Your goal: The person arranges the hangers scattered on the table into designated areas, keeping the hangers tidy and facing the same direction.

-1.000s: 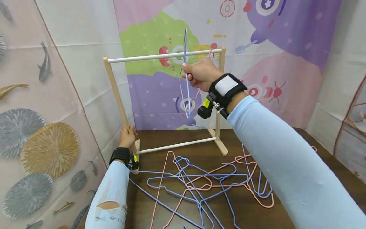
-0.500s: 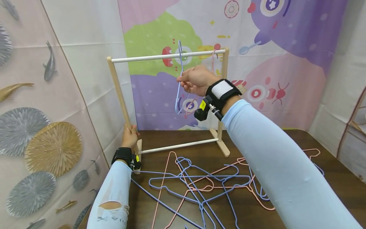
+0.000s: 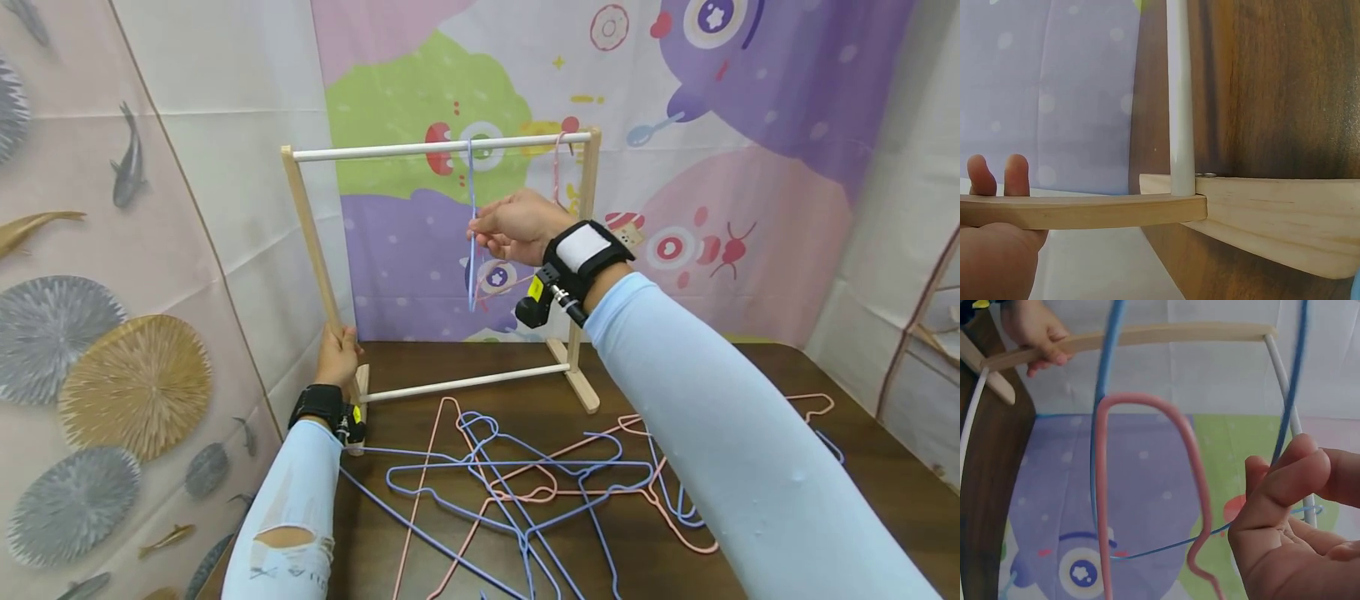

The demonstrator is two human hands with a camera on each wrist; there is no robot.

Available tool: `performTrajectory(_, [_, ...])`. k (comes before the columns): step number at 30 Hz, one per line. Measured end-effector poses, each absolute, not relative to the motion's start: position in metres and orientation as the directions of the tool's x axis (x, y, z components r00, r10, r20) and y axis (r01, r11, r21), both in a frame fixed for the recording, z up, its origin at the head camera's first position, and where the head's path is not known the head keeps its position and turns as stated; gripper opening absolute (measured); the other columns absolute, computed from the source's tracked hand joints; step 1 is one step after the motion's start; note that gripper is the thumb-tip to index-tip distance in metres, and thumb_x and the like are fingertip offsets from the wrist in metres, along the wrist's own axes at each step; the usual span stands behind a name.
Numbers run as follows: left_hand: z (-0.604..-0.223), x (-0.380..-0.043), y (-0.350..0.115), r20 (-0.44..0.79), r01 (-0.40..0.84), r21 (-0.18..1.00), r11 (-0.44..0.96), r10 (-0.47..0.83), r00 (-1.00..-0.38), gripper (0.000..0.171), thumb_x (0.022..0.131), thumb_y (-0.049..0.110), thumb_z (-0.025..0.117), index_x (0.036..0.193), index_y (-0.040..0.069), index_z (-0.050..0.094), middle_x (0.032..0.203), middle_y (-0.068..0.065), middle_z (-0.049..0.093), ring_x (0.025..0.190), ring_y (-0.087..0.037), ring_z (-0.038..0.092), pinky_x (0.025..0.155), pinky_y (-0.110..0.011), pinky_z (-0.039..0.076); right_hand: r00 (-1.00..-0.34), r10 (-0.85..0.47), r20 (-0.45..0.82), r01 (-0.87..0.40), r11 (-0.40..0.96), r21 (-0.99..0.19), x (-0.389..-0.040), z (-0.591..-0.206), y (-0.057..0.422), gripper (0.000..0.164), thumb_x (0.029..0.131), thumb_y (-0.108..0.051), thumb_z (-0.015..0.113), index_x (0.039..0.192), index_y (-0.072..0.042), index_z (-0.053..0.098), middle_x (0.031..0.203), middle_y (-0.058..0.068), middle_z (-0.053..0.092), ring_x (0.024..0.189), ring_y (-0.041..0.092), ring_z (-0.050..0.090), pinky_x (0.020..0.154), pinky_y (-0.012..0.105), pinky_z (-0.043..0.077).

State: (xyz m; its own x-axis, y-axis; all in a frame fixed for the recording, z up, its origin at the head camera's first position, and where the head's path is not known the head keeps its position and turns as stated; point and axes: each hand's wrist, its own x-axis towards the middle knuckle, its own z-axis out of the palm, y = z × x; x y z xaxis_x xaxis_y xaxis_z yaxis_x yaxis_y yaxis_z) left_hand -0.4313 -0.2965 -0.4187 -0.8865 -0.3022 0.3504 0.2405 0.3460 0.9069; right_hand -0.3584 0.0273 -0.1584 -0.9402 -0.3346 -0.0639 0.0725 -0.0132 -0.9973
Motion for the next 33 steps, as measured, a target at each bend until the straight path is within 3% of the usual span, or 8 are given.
performTrajectory(6, [-0.418, -0.432, -0.299, 0.324, 0.222, 0.916, 0.333, -0.291, -0.9, 0.016, 0.112, 0.021, 0.04, 0.109, 0.005, 0.04, 0.08, -0.003, 0.049, 0.079, -0.017, 0.054, 0.068, -0.027, 0.041, -0.945, -0.316, -0.08, 0.069, 0.044, -0.997, -0.359, -0.165, 0.039, 0.035, 0.105, -0.002, 0.054, 0.139, 0.004, 0.047, 0.102, 0.014, 0.061, 0.064, 0.012, 0.056, 0.058, 0.018, 0.046])
performTrajectory(13, [-0.419, -0.432, -0.298, 0.322, 0.231, 0.924, 0.304, -0.297, -0.899, 0.015, 0.112, 0.019, 0.039, 0.109, 0.004, 0.04, 0.08, -0.005, 0.049, 0.088, -0.032, 0.056, 0.07, -0.028, 0.041, -0.94, -0.333, -0.072, 0.039, 0.106, -0.994, -0.357, -0.175, 0.051, 0.036, 0.104, -0.002, 0.054, 0.139, 0.003, 0.051, 0.098, 0.011, 0.064, 0.066, 0.012, 0.059, 0.061, 0.02, 0.047])
performTrajectory(17, [-0.419, -0.432, -0.299, 0.306, 0.22, 0.933, 0.286, -0.302, -0.903, 0.014, 0.112, 0.019, 0.04, 0.11, 0.005, 0.04, 0.081, -0.006, 0.049, 0.085, -0.027, 0.055, 0.071, -0.028, 0.041, -0.931, -0.358, -0.074, 0.024, 0.143, -0.989, -0.357, -0.18, 0.06, 0.037, 0.104, -0.002, 0.056, 0.14, 0.002, 0.051, 0.101, 0.011, 0.066, 0.067, 0.012, 0.061, 0.061, 0.021, 0.049])
performTrajectory(25, [-0.417, -0.429, -0.299, 0.285, 0.203, 0.942, 0.268, -0.315, -0.906, 0.016, 0.112, 0.023, 0.041, 0.108, 0.008, 0.04, 0.081, -0.003, 0.048, 0.078, -0.012, 0.051, 0.074, -0.03, 0.038, -0.93, -0.362, -0.066, -0.017, 0.222, -0.975, -0.361, -0.201, 0.075, 0.053, 0.106, -0.008, 0.054, 0.156, -0.01, 0.036, 0.116, 0.015, 0.06, 0.07, 0.013, 0.062, 0.061, 0.022, 0.048])
performTrajectory(33, [-0.418, -0.432, -0.303, 0.308, 0.214, 0.924, 0.318, -0.285, -0.908, 0.016, 0.112, 0.021, 0.04, 0.109, 0.006, 0.04, 0.08, -0.003, 0.049, 0.076, -0.011, 0.053, 0.07, -0.026, 0.042, -0.925, -0.376, 0.05, -0.189, 0.342, -0.92, -0.342, -0.225, 0.096, 0.033, 0.107, -0.015, 0.053, 0.134, 0.003, 0.052, 0.103, 0.012, 0.065, 0.072, 0.014, 0.063, 0.058, 0.021, 0.05])
